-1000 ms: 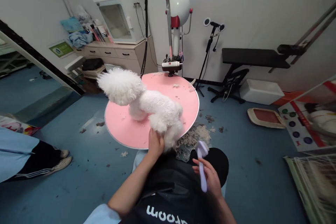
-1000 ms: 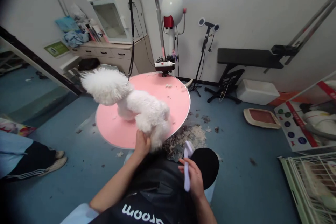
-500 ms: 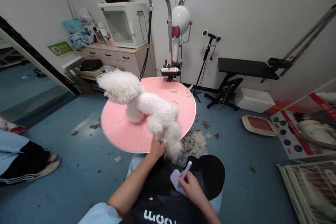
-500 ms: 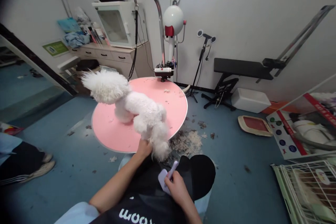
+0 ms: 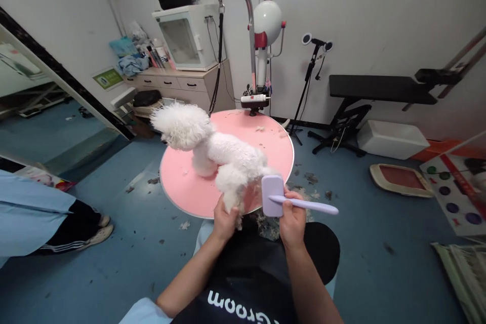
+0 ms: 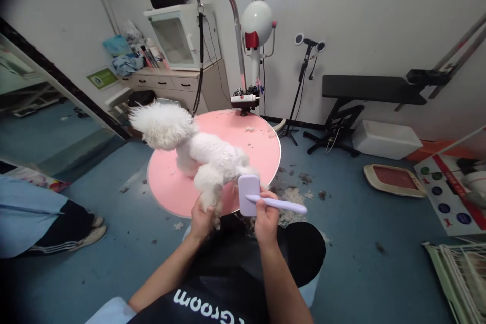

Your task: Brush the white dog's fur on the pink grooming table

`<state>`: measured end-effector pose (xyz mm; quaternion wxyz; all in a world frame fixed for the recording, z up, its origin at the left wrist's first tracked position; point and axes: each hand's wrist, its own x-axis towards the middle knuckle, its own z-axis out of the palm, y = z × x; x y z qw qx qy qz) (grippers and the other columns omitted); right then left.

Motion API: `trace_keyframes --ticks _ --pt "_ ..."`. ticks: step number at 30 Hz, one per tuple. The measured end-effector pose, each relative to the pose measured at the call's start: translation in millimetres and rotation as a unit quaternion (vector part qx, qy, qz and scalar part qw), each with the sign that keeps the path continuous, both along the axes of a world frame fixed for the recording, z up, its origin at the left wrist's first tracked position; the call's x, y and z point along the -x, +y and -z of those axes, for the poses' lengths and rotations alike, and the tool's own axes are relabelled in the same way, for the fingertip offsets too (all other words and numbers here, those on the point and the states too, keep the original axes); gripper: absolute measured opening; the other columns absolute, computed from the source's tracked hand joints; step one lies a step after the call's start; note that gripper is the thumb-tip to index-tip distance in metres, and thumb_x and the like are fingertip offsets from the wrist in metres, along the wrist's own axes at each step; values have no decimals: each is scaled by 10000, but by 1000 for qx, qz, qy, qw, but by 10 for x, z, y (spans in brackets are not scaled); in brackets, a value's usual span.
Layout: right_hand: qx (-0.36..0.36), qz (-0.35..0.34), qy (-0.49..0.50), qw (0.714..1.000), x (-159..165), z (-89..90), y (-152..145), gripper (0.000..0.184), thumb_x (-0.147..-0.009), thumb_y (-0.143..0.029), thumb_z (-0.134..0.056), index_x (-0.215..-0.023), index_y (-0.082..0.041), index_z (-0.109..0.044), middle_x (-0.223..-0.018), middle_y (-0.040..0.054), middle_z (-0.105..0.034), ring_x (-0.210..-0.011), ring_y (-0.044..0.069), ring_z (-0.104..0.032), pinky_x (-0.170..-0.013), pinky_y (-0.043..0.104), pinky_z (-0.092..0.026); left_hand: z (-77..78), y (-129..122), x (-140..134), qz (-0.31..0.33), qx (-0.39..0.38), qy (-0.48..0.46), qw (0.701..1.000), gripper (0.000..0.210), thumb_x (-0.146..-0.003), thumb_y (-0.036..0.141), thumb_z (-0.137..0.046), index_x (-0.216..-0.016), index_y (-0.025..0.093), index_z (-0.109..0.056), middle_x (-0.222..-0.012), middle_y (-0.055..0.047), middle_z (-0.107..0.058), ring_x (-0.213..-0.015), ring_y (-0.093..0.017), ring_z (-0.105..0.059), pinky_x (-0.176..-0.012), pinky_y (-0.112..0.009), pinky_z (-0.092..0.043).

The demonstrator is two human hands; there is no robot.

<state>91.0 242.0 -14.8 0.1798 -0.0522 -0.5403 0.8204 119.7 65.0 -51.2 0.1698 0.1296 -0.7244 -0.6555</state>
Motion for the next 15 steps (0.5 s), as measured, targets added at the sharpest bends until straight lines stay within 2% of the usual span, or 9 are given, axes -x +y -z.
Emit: trace_keyframes --ticks 2,4,5,6,9,10,13,14,15 --pt "49 58 -12 997 -146 -100 53 269 -819 -513 -553 -903 -262 -506 -1030 13 -624 -907 197 -605 -800 359 -476 -62 17 5 -3 12 -12 1000 552 -682 531 -655 -1047 120 -599 -718 -57 -682 -722 -227 -673 -590 -303 -546" --pt "90 113 8 990 -294 -174 30 209 -836 -483 -541 -912 -293 -501 -1012 -23 -606 -894 173 -601 -793 332 -478 -121 48 12 -10 20 -19 1000 428 -723 493 -632 -944 127 -632 -659 -45 -668 -678 -212 -662 -576 -292 -534" --pt "94 109 20 989 -349 -184 -13 192 -820 -449 -582 -906 -297 -502 -1020 -30 -603 -905 168 -598 -799 319 -476 -152 64 14 -11 19 -20 1000 377 -760 478 -592 -896 131 -643 -649 -44 -666 -670 -203 -657 -583 -288 -531" --pt "87 74 24 993 -382 -173 -72 209 -786 -407 -638 -896 -289 -504 -1033 -25 -605 -916 169 -598 -805 311 -476 -185 79 15 -9 17 -20 1000 348 -794 460 -547 -855 133 -651 -648 -45 -666 -668 -196 -653 -594 -284 -529" --pt "36 -96 -35 994 -352 -35 -264 307 -695 -343 -742 -863 -234 -509 -973 26 -635 -844 182 -609 -749 306 -491 -290 105 19 6 -1 -14 1000 337 -842 391 -455 -800 135 -669 -694 -55 -688 -701 -186 -653 -644 -283 -533" --pt "28 -100 -57 993 -314 25 -305 318 -695 -351 -741 -866 -224 -504 -958 34 -636 -829 181 -609 -738 305 -494 -321 107 20 19 -12 -12 1000 330 -842 368 -446 -810 134 -677 -729 -61 -702 -725 -188 -659 -663 -285 -537" --pt "55 32 -50 997 -222 156 -322 308 -741 -372 -694 -899 -233 -468 -1063 34 -608 -912 179 -602 -788 309 -488 -373 100 26 60 -44 -12 997 312 -824 321 -454 -875 133 -698 -831 -70 -731 -784 -196 -677 -706 -295 -550" --pt "60 38 -38 997 -212 172 -309 309 -742 -370 -692 -903 -236 -465 -1098 37 -598 -946 187 -599 -809 317 -486 -374 96 28 65 -51 -13 996 311 -821 317 -460 -894 133 -701 -859 -73 -735 -808 -200 -680 -725 -300 -552" --pt "61 5 -35 998 -212 174 -296 314 -737 -373 -696 -903 -233 -469 -1099 44 -600 -951 198 -602 -812 326 -488 -371 93 30 61 -50 -17 997 314 -822 321 -466 -903 131 -702 -874 -76 -736 -827 -205 -681 -742 -305 -552"
